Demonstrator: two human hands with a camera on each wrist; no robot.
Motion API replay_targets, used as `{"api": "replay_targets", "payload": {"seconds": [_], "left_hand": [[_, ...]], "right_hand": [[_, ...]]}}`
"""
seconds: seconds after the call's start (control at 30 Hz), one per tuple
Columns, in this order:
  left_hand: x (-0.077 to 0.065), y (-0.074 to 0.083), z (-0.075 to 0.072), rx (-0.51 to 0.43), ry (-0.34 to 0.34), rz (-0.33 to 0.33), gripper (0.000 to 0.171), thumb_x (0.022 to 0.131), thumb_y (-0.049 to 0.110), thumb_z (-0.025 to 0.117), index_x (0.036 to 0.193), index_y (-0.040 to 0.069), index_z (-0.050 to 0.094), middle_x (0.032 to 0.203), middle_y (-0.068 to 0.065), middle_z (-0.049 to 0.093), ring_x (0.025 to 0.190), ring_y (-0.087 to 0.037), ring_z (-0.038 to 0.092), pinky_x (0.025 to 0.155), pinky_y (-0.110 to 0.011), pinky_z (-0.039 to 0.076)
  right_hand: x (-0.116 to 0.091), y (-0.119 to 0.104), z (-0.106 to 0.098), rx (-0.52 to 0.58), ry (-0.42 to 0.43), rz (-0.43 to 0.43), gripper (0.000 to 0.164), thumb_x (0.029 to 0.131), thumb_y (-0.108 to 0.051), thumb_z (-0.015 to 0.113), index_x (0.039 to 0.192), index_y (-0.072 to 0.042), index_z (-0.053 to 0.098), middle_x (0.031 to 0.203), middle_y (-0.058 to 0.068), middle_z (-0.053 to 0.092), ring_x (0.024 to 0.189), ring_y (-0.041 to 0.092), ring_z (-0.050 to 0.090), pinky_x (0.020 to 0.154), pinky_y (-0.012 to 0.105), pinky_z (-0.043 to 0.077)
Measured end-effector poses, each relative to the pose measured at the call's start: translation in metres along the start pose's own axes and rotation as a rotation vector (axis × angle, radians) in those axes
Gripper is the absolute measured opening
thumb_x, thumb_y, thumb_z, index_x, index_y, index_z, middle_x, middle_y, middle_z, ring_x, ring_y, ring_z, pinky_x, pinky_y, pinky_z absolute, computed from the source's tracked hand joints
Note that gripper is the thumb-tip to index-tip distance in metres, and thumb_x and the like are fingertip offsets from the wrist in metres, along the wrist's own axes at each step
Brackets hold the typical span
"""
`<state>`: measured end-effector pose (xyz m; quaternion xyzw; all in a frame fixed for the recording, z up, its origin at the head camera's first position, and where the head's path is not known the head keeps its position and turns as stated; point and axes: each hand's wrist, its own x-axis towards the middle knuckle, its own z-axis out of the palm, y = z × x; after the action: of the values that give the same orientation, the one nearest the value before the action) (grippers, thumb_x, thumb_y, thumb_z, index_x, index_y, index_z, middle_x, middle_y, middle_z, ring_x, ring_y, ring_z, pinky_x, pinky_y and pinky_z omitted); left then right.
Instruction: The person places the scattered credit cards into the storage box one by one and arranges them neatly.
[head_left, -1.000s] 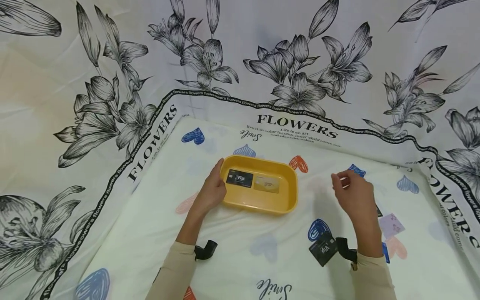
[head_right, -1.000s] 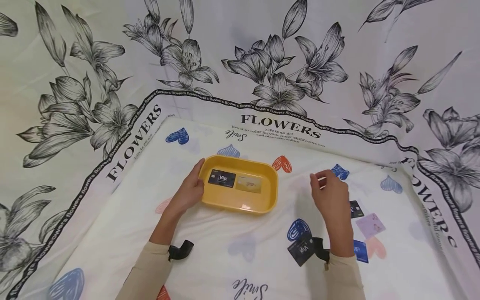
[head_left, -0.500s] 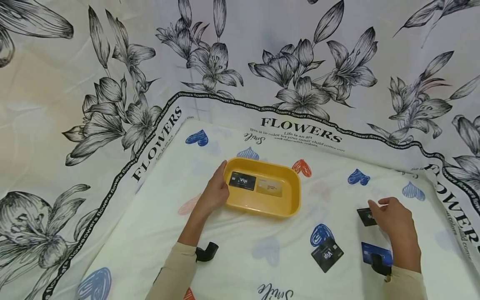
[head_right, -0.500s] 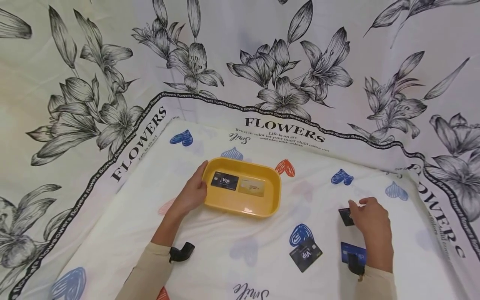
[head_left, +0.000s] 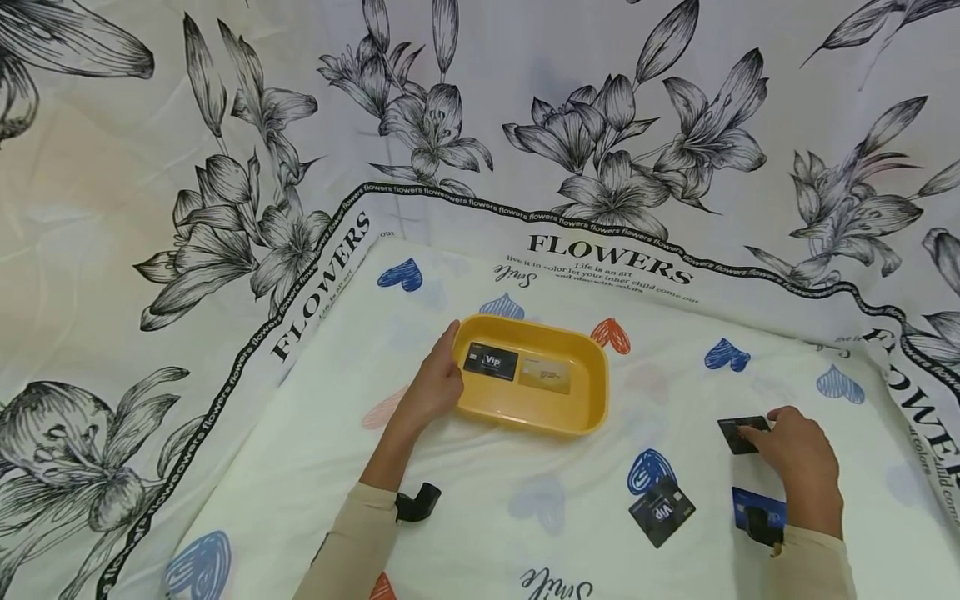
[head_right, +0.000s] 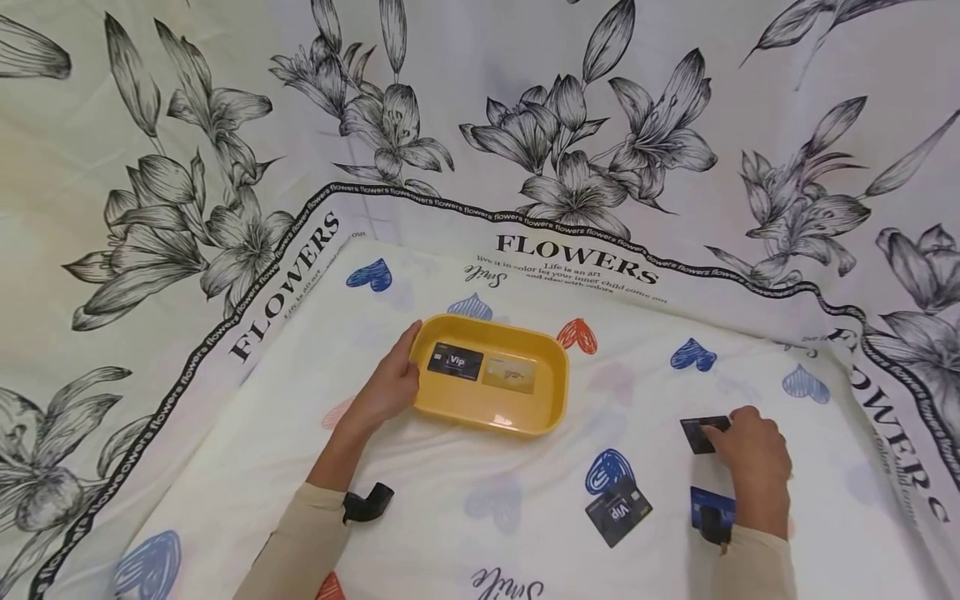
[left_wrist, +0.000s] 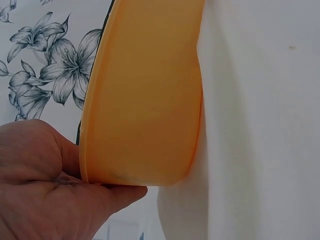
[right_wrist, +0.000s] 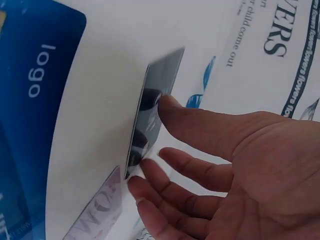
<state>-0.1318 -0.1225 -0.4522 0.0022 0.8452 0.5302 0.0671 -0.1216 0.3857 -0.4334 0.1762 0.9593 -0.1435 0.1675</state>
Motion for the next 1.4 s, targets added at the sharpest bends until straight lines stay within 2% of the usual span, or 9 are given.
{"api": "replay_targets", "payload": {"seconds": [0.27, 0.53, 0.63, 0.73, 0.87, 0.93, 1.13, 1.27, 1.4], "left_hand": [[0.000, 0.002, 0.002, -0.001, -0.021, 0.004, 0.083, 0.094, -0.007, 0.040, 0.170, 0.008, 0.013, 0.176, -0.013, 0.017, 0.163, -0.030, 0.014, 0.132, -0.048, 0.013], [-0.001, 0.000, 0.000, 0.003, -0.004, 0.001, 0.082, 0.095, -0.006, 0.040, 0.170, 0.009, 0.012, 0.177, -0.011, 0.018, 0.163, -0.029, 0.014, 0.132, -0.048, 0.013], [-0.001, -0.001, 0.000, 0.004, -0.008, 0.001, 0.081, 0.096, -0.005, 0.040, 0.171, 0.009, 0.012, 0.177, -0.010, 0.017, 0.163, -0.029, 0.014, 0.132, -0.047, 0.013], [-0.002, -0.001, -0.001, -0.007, -0.005, 0.029, 0.080, 0.096, -0.006, 0.038, 0.170, 0.006, 0.011, 0.177, -0.013, 0.016, 0.163, -0.030, 0.014, 0.132, -0.048, 0.013], [-0.003, -0.001, -0.001, -0.025, 0.001, 0.058, 0.080, 0.094, -0.007, 0.037, 0.169, 0.002, 0.011, 0.176, -0.016, 0.017, 0.163, -0.032, 0.014, 0.132, -0.050, 0.014], [-0.003, -0.001, -0.001, -0.025, -0.001, 0.049, 0.080, 0.094, -0.007, 0.037, 0.169, 0.003, 0.011, 0.176, -0.015, 0.017, 0.163, -0.031, 0.014, 0.132, -0.049, 0.013], [-0.002, -0.002, -0.001, -0.017, 0.002, 0.013, 0.081, 0.094, -0.007, 0.038, 0.170, 0.006, 0.013, 0.176, -0.012, 0.018, 0.163, -0.028, 0.014, 0.132, -0.046, 0.013], [-0.002, -0.001, -0.001, -0.032, -0.002, 0.024, 0.081, 0.094, -0.007, 0.038, 0.170, 0.006, 0.012, 0.176, -0.012, 0.017, 0.163, -0.028, 0.014, 0.132, -0.047, 0.012], [-0.001, 0.001, -0.001, -0.041, -0.001, 0.022, 0.082, 0.094, -0.007, 0.039, 0.170, 0.006, 0.012, 0.177, -0.011, 0.017, 0.163, -0.028, 0.013, 0.132, -0.047, 0.013]], "right_hand": [[-0.003, 0.009, 0.002, 0.015, -0.012, 0.032, 0.064, 0.101, -0.030, 0.067, 0.134, 0.022, 0.051, 0.128, 0.046, 0.053, 0.110, 0.059, 0.054, 0.091, 0.067, 0.050], [-0.004, 0.009, -0.001, 0.049, 0.058, -0.002, 0.064, 0.098, -0.031, 0.071, 0.130, 0.022, 0.054, 0.115, 0.042, 0.056, 0.099, 0.051, 0.054, 0.080, 0.060, 0.051], [-0.005, 0.006, -0.002, 0.075, 0.052, 0.019, 0.066, 0.098, -0.031, 0.072, 0.133, 0.021, 0.050, 0.118, 0.041, 0.056, 0.101, 0.051, 0.053, 0.082, 0.061, 0.051], [-0.008, 0.004, -0.003, 0.118, 0.040, 0.046, 0.067, 0.100, -0.032, 0.069, 0.137, 0.019, 0.045, 0.124, 0.040, 0.057, 0.104, 0.052, 0.057, 0.084, 0.061, 0.051], [-0.011, 0.001, -0.005, 0.184, 0.052, 0.065, 0.060, 0.105, -0.029, 0.062, 0.140, 0.016, 0.044, 0.129, 0.041, 0.056, 0.108, 0.053, 0.060, 0.085, 0.061, 0.053], [-0.014, -0.001, -0.008, 0.202, 0.058, 0.062, 0.056, 0.107, -0.028, 0.058, 0.141, 0.015, 0.045, 0.131, 0.041, 0.055, 0.109, 0.052, 0.060, 0.084, 0.059, 0.053], [-0.018, -0.005, -0.018, 0.175, 0.091, 0.006, 0.050, 0.106, -0.032, 0.058, 0.132, 0.010, 0.055, 0.121, 0.036, 0.061, 0.105, 0.050, 0.059, 0.080, 0.058, 0.052], [-0.020, -0.003, -0.023, 0.160, 0.110, -0.048, 0.048, 0.105, -0.035, 0.062, 0.125, 0.009, 0.060, 0.113, 0.033, 0.064, 0.099, 0.046, 0.059, 0.079, 0.058, 0.051], [-0.021, -0.001, -0.025, 0.177, 0.124, -0.111, 0.052, 0.105, -0.038, 0.062, 0.126, 0.009, 0.060, 0.118, 0.036, 0.063, 0.102, 0.048, 0.058, 0.077, 0.057, 0.051]]}}
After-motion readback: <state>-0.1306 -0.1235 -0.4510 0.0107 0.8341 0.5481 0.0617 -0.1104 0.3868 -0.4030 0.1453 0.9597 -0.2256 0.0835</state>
